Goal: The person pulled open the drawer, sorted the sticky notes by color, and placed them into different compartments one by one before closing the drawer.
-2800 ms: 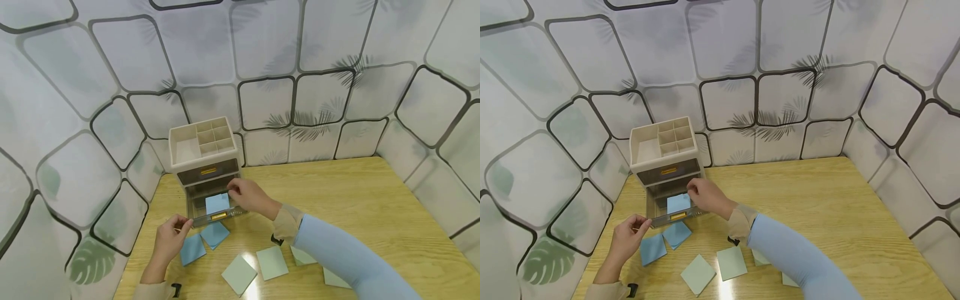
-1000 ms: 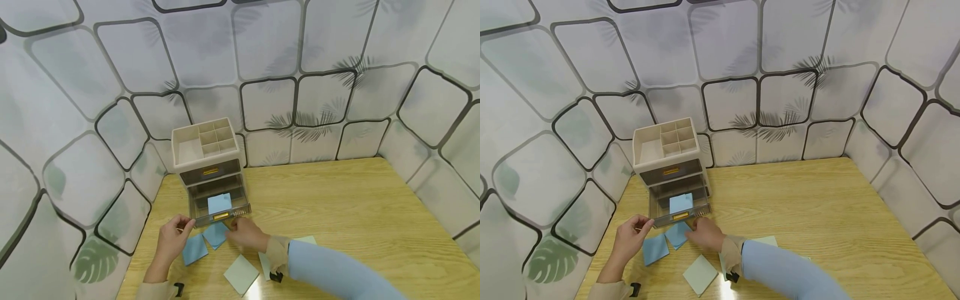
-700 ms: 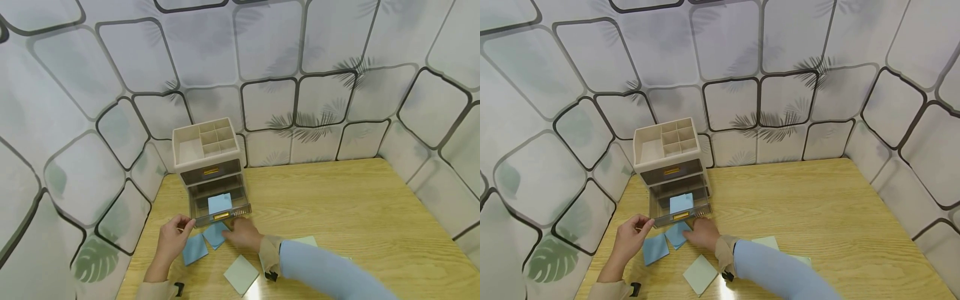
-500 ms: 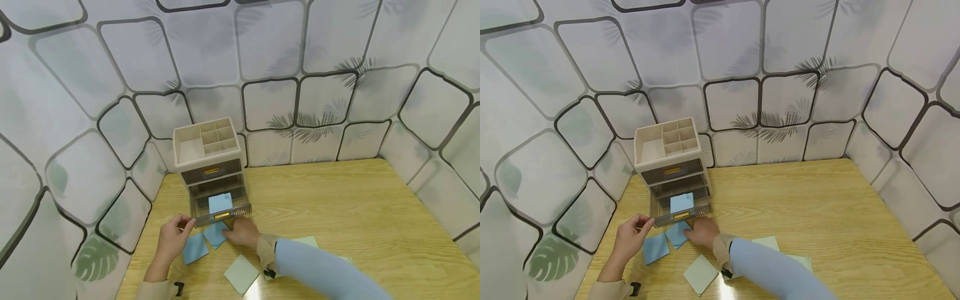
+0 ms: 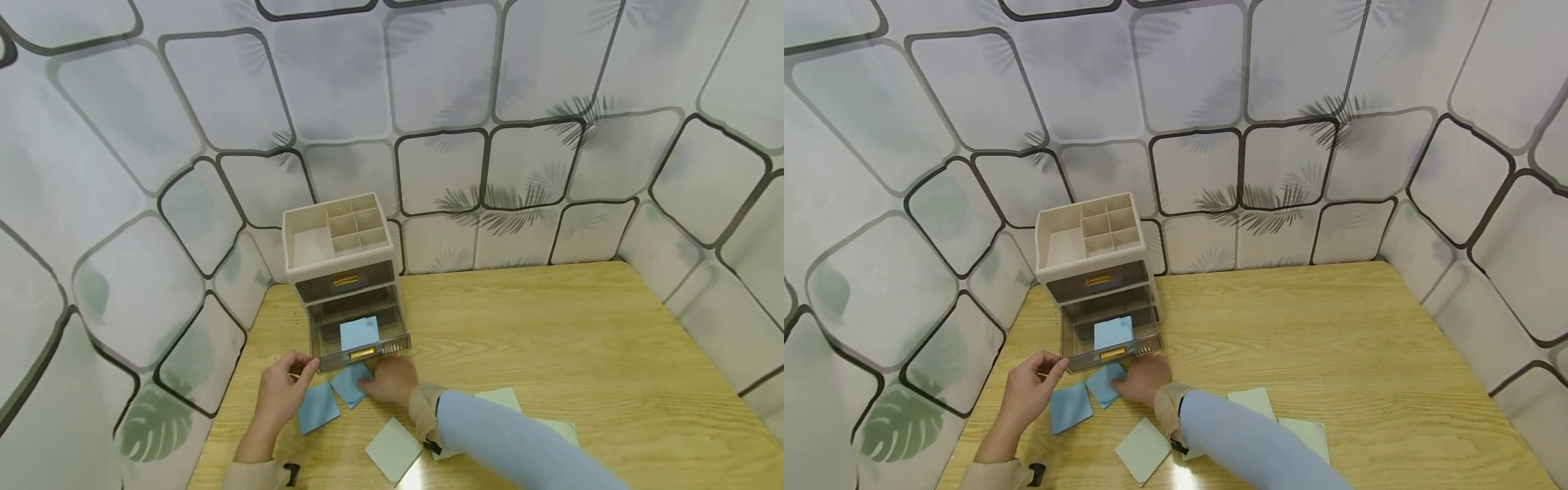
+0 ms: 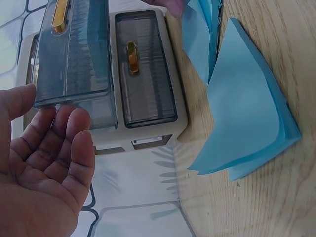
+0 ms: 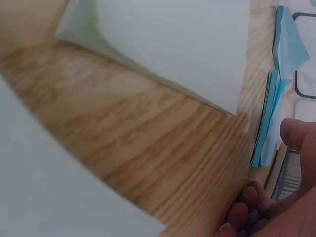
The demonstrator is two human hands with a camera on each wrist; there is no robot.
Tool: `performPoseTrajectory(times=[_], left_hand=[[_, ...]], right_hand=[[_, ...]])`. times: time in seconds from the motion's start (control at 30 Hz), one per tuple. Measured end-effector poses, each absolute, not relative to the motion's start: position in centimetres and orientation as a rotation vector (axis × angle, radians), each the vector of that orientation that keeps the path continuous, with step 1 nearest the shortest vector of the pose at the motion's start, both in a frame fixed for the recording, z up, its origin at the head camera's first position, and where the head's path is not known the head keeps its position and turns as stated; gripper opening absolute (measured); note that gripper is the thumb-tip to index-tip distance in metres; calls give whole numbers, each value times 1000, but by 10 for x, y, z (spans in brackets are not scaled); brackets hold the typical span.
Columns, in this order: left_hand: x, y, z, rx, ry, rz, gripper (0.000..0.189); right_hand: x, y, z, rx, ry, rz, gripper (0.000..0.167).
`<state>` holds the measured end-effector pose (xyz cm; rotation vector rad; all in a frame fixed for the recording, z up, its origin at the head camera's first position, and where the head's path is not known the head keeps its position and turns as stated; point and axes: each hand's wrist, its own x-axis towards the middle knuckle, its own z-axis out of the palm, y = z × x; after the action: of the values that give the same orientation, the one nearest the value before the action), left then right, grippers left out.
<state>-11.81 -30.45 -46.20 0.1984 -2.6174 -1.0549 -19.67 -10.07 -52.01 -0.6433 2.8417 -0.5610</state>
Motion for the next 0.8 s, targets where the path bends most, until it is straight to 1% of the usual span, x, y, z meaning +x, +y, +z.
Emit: performPoseTrajectory(times=[0.17, 0.3, 0.57, 0.8], left_hand=[[-118, -305, -462, 190, -2611, -1064, 13], [-118, -305, -462, 194, -2611, -1069, 13], [-118, -303, -462, 189, -2614, -1065, 13], [-118, -303, -461, 196, -2615, -1052, 13]], right_hand=[[-198, -107, -529, -592, 2852, -534, 66], [-199, -111, -534, -573, 2853, -528, 68], [-192, -113, -533, -647, 2958, -333, 60], [-189, -114, -528, -689, 2970, -330, 52]])
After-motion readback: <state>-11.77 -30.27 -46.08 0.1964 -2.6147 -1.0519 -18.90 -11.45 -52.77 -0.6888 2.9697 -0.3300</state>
